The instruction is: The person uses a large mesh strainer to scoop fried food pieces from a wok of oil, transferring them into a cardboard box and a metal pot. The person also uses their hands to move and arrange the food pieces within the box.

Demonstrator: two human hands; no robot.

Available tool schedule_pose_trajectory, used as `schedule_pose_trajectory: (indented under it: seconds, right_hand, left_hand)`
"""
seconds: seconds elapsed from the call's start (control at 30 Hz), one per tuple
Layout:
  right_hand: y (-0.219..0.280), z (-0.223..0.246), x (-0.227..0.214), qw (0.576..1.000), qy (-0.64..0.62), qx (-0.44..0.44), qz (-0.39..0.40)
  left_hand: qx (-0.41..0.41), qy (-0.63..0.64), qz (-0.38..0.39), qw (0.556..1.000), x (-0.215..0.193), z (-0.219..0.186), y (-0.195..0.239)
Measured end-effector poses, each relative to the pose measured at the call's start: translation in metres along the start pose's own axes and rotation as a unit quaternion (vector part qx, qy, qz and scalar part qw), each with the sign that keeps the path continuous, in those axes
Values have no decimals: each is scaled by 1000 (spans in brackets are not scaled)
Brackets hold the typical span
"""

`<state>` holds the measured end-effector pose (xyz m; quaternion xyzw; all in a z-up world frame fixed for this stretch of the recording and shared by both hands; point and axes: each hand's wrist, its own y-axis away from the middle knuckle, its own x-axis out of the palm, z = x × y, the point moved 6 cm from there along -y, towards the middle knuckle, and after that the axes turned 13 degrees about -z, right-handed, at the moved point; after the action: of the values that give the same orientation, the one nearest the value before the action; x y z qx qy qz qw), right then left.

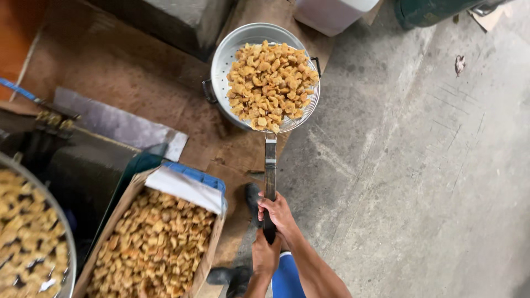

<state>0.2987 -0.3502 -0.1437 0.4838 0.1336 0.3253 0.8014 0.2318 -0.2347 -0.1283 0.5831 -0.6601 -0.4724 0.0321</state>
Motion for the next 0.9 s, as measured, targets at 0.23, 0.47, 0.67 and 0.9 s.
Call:
schedule_pose_trajectory:
  seconds: [0.23,0.47,0.67,0.9]
  right_hand:
    - [-68,17,-22,998,23,-24,-50]
    - [-114,39,-56,916,329,-123,-195]
    - [-116,51,-75,828,477,-133,-263]
    - [-104,81,-102,744,540,-224,-324]
  left_hand:
    - [17,27,34,999,51,-14,-50]
    - [-47,122,126,983,92,-45,-63]
    - [67,-41,184,980,109,-54,-74]
    - [49,-25,204,977,65,-30,-46]
